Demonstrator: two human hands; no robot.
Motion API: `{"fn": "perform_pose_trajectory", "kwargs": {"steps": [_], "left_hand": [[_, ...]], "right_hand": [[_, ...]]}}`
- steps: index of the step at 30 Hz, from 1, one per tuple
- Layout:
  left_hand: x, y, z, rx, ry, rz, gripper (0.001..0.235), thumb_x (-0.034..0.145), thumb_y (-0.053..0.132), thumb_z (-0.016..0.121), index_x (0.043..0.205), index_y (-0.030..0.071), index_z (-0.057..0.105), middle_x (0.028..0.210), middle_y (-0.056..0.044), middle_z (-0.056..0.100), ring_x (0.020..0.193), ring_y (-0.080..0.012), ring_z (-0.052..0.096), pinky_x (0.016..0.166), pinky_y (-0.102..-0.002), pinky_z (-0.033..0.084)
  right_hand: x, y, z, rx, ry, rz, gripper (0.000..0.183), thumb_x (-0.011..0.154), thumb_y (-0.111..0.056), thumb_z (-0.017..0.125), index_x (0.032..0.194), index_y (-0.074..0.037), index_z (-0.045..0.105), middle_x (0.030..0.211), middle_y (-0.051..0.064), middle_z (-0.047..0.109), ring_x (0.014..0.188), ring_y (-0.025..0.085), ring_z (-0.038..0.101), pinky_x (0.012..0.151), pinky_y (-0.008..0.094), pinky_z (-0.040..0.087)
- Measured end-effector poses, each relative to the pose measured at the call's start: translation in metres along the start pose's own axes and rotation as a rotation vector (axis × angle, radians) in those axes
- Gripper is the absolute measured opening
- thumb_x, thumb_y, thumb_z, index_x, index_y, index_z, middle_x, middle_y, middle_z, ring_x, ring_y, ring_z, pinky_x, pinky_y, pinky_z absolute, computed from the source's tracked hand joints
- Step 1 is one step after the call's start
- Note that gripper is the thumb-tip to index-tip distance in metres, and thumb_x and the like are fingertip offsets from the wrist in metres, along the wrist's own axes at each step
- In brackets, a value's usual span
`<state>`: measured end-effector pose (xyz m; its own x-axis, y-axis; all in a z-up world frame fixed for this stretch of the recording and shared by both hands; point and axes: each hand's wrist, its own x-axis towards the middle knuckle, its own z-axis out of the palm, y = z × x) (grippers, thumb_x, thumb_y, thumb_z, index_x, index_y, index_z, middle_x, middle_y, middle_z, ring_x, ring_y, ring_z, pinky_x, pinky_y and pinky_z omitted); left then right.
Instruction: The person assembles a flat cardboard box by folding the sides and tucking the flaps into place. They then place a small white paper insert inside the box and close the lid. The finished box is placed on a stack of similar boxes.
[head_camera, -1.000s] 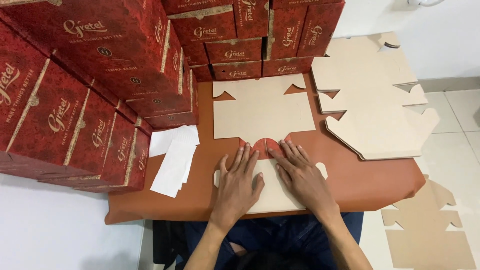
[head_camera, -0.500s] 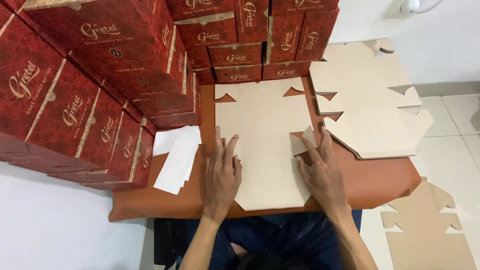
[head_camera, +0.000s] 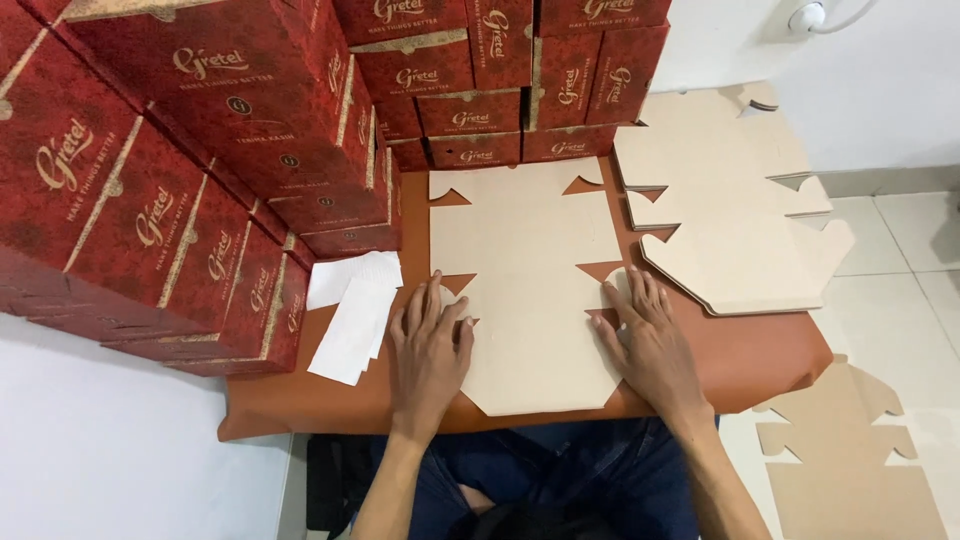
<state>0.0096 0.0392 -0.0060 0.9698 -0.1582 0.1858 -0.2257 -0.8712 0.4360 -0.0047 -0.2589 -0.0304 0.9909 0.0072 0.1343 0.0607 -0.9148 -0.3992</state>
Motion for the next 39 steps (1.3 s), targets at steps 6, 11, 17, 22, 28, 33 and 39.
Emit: {"fn": "perform_pose_trajectory", "kwargs": {"steps": [6, 11, 17, 22, 28, 33, 39], "left_hand": [[-0.011, -0.009, -0.032, -0.093, -0.131, 0.178, 0.060, 0.107, 0.053, 0.054, 0.151, 0.012, 0.060, 0.175, -0.023, 0.028, 0.163, -0.0417, 0.023, 0.125, -0.069, 0.012], [-0.021, -0.031, -0.037, -0.100, -0.232, 0.440, 0.111, 0.070, 0.074, 0.081, 0.159, 0.016, 0.048, 0.175, -0.020, 0.028, 0.163, -0.0387, 0.019, 0.123, -0.074, -0.001], [-0.025, -0.040, -0.031, 0.016, -0.276, 0.510, 0.126, 0.071, 0.085, 0.080, 0.167, 0.016, 0.035, 0.176, -0.009, 0.031, 0.164, -0.0270, 0.022, 0.127, -0.064, 0.005], [-0.037, -0.047, -0.031, 0.054, -0.211, 0.502, 0.112, 0.077, 0.067, 0.089, 0.164, 0.017, 0.041, 0.173, -0.010, 0.038, 0.158, -0.0258, 0.036, 0.123, -0.057, 0.022], [-0.049, -0.052, -0.033, 0.112, -0.129, 0.642, 0.088, 0.064, 0.001, 0.070, 0.149, 0.018, 0.059, 0.162, -0.004, 0.054, 0.135, -0.0280, 0.053, 0.100, -0.051, 0.040], [-0.050, -0.047, -0.043, -0.101, -0.009, 0.747, 0.066, 0.073, -0.013, 0.078, 0.132, 0.018, 0.074, 0.137, 0.004, 0.076, 0.123, -0.0234, 0.066, 0.100, -0.048, 0.042], [-0.042, -0.039, -0.053, -0.515, -0.064, 0.700, 0.043, 0.091, -0.011, 0.075, 0.126, 0.012, 0.072, 0.124, -0.009, 0.080, 0.127, -0.0300, 0.075, 0.121, -0.061, 0.045]], "right_hand": [[-0.012, 0.015, -0.018, 0.095, 0.016, -0.321, 0.068, 0.092, -0.067, 0.065, 0.151, -0.033, 0.065, 0.168, 0.004, 0.048, 0.160, 0.029, 0.033, 0.135, 0.046, 0.016], [-0.024, 0.023, -0.026, 0.024, -0.107, -0.578, 0.130, 0.059, -0.099, 0.068, 0.163, -0.023, 0.044, 0.173, 0.010, 0.038, 0.163, 0.034, 0.026, 0.134, 0.052, 0.011], [-0.030, 0.022, -0.029, -0.164, -0.058, -0.703, 0.118, 0.078, -0.083, 0.077, 0.169, -0.022, 0.033, 0.177, 0.007, 0.030, 0.164, 0.029, 0.026, 0.134, 0.050, 0.015], [-0.041, 0.029, -0.023, -0.145, 0.024, -0.747, 0.095, 0.080, -0.052, 0.084, 0.163, -0.026, 0.046, 0.171, 0.004, 0.043, 0.157, 0.030, 0.042, 0.131, 0.055, 0.027], [-0.054, 0.028, -0.031, -0.067, 0.112, -0.824, 0.063, 0.085, -0.012, 0.070, 0.145, -0.033, 0.063, 0.157, -0.004, 0.062, 0.125, 0.024, 0.063, 0.111, 0.050, 0.041], [-0.061, 0.018, -0.042, 0.173, 0.177, -0.806, 0.033, 0.094, -0.010, 0.077, 0.122, -0.028, 0.078, 0.135, 0.001, 0.077, 0.121, 0.025, 0.072, 0.101, 0.046, 0.048], [-0.053, 0.002, -0.056, 0.514, 0.270, -0.754, 0.012, 0.097, -0.011, 0.070, 0.101, -0.010, 0.082, 0.111, 0.006, 0.083, 0.104, 0.022, 0.083, 0.098, 0.041, 0.062]]}}
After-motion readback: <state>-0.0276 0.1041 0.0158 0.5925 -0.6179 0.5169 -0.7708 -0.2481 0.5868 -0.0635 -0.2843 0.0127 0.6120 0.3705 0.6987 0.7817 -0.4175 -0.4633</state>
